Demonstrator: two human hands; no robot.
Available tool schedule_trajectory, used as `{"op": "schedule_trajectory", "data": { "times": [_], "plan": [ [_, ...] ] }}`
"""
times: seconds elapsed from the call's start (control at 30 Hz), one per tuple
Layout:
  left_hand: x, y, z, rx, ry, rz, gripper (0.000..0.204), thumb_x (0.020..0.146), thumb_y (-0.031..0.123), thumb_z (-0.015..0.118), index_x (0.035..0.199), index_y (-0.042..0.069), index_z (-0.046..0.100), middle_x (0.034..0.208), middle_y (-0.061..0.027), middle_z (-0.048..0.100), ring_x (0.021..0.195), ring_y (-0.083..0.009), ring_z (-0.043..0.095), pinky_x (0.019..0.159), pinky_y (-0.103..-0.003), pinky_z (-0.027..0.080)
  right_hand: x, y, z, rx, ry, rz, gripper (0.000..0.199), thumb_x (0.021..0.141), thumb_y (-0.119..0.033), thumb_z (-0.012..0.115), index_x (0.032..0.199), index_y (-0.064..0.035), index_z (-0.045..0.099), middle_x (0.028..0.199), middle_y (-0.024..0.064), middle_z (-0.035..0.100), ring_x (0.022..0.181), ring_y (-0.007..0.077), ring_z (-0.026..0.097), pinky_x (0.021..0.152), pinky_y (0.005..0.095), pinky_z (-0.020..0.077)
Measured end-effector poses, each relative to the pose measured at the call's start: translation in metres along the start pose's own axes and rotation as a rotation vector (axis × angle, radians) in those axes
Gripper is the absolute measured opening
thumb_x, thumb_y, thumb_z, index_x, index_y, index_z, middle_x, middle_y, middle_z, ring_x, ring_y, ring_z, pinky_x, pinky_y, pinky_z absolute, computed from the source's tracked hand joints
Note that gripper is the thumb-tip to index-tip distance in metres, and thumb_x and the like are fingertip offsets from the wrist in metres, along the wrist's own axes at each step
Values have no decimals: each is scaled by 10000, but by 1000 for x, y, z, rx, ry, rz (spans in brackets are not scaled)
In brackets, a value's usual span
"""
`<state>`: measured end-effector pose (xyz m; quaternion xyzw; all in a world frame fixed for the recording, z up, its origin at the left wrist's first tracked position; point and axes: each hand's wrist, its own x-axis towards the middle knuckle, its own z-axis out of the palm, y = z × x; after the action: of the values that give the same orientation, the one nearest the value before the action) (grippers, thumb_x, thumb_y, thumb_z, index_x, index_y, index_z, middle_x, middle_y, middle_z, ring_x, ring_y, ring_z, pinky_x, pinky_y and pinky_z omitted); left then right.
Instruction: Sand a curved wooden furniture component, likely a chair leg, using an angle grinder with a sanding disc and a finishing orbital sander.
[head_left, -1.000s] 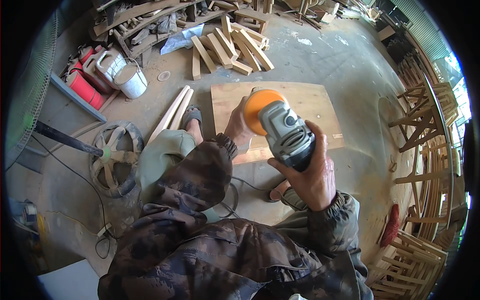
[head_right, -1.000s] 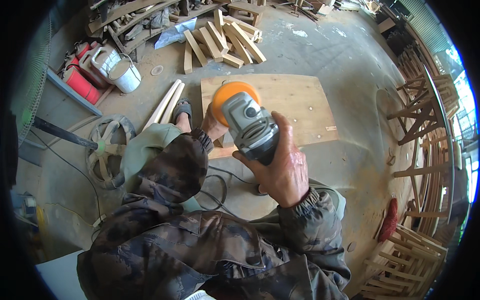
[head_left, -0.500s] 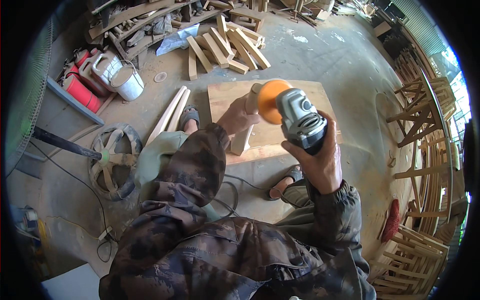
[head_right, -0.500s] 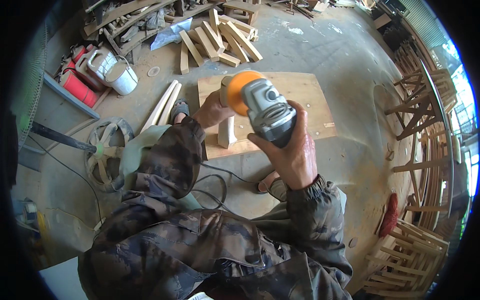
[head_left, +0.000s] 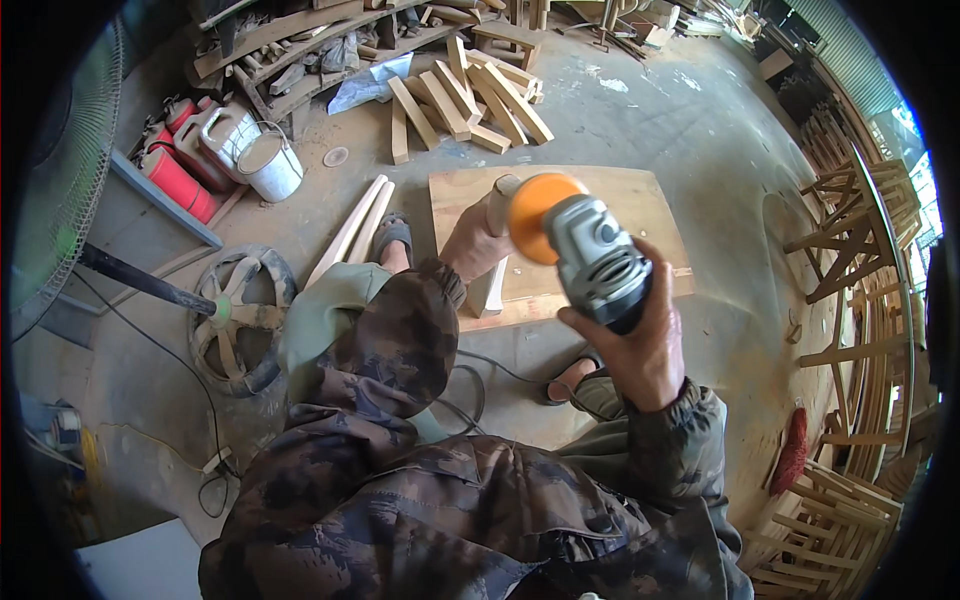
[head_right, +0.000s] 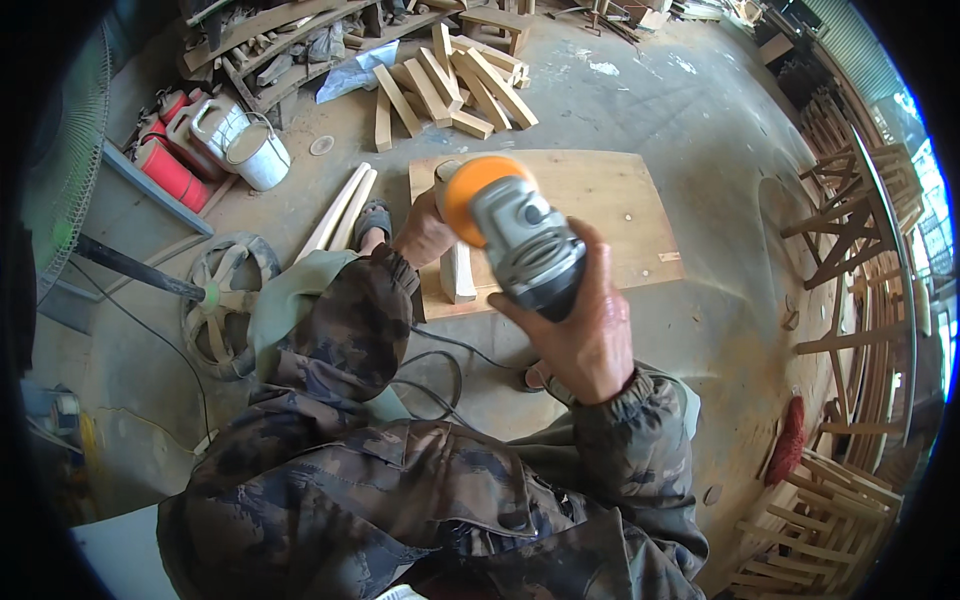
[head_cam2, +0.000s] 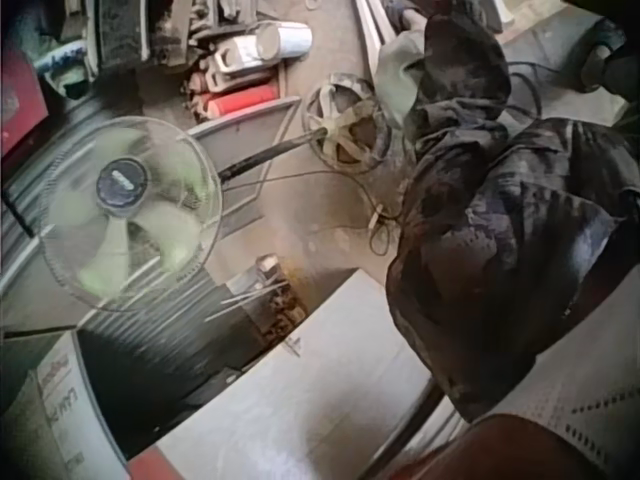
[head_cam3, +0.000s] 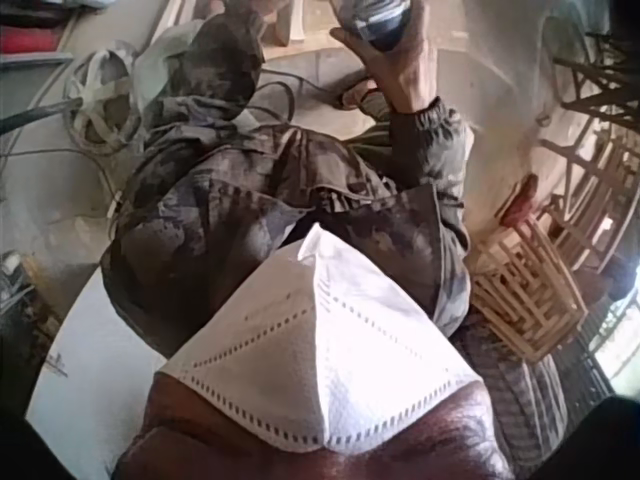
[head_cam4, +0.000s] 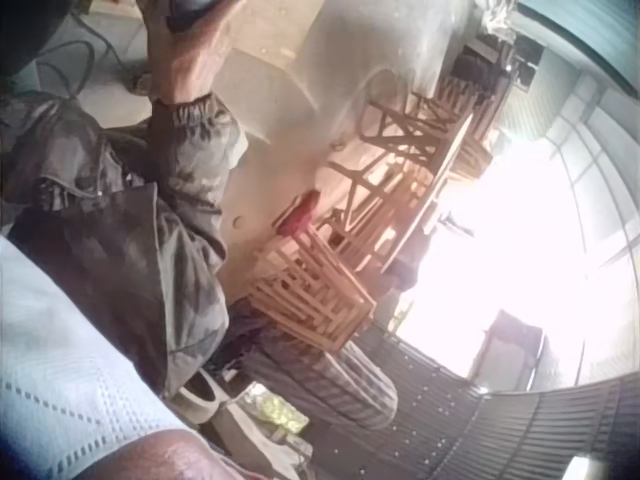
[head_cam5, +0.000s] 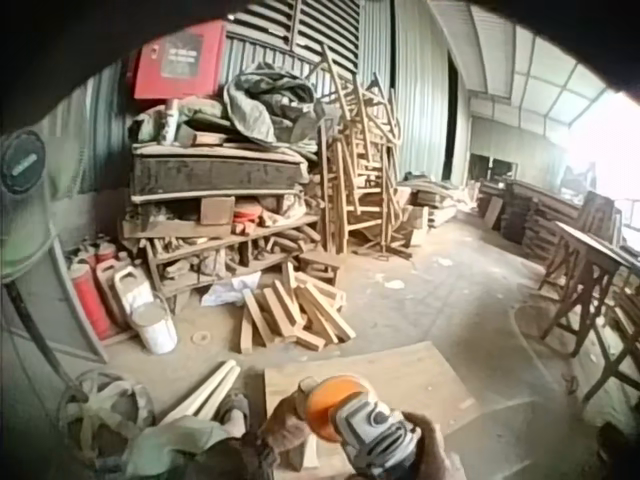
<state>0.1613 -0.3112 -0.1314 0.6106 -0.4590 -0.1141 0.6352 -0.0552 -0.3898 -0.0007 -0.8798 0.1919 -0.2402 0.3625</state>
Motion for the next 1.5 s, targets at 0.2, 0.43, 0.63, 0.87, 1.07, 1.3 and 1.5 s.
{"op": "schedule_trajectory", "data": {
  "times": [0.2,0.43,0.63,0.87,1.07,1.3,1.5],
  "plan": [
    [5,-11,7,-408,-119,97,326,857,25,649,1173,26,570,1110,-90,637,1034,-167,605,908,-284,475,-3,-9,8,-48,-130,28,862,681,-308,851,1339,-73,347,971,237,658,886,393,674,742,447,548],
    [10,-6,-22,-77,-363,-296,463,753,8,710,1192,63,572,1123,-51,623,1025,-130,590,890,-301,490,18,8,-3,128,61,18,744,678,-199,846,1268,-29,426,1037,177,650,961,264,649,827,363,504],
    [10,-5,-21,-170,-241,-322,298,737,39,719,1009,53,598,890,0,608,870,-132,591,834,-309,503,15,27,-23,270,158,165,678,700,-189,825,1243,-14,458,1075,127,624,964,201,612,862,340,489],
    [6,-5,-25,-287,-366,-264,440,775,46,683,1198,23,563,1083,-55,628,1005,-156,601,900,-323,486,0,10,-9,62,29,19,809,675,-240,855,1311,-66,385,1057,192,648,970,304,661,828,392,523],
    [8,0,-5,-387,-303,-117,510,776,-33,675,1262,23,531,1174,-67,615,1134,-177,564,990,-340,456,-5,-6,-4,48,-128,15,801,698,-310,834,1307,-62,377,987,244,650,901,400,661,761,436,531],
    [13,-3,-40,-327,-542,-551,506,640,38,706,1132,96,599,1109,-62,587,1082,-190,530,915,-346,427,20,26,-5,217,53,-23,683,690,-239,847,1207,-23,458,993,175,660,946,269,659,815,363,509],
    [-12,-35,-42,-514,-229,-480,333,700,96,720,1012,74,607,971,-55,603,996,-189,543,937,-347,387,18,47,-46,773,285,259,424,831,-304,748,1066,-13,548,807,61,620,629,132,605,559,264,509]
  ]
}}
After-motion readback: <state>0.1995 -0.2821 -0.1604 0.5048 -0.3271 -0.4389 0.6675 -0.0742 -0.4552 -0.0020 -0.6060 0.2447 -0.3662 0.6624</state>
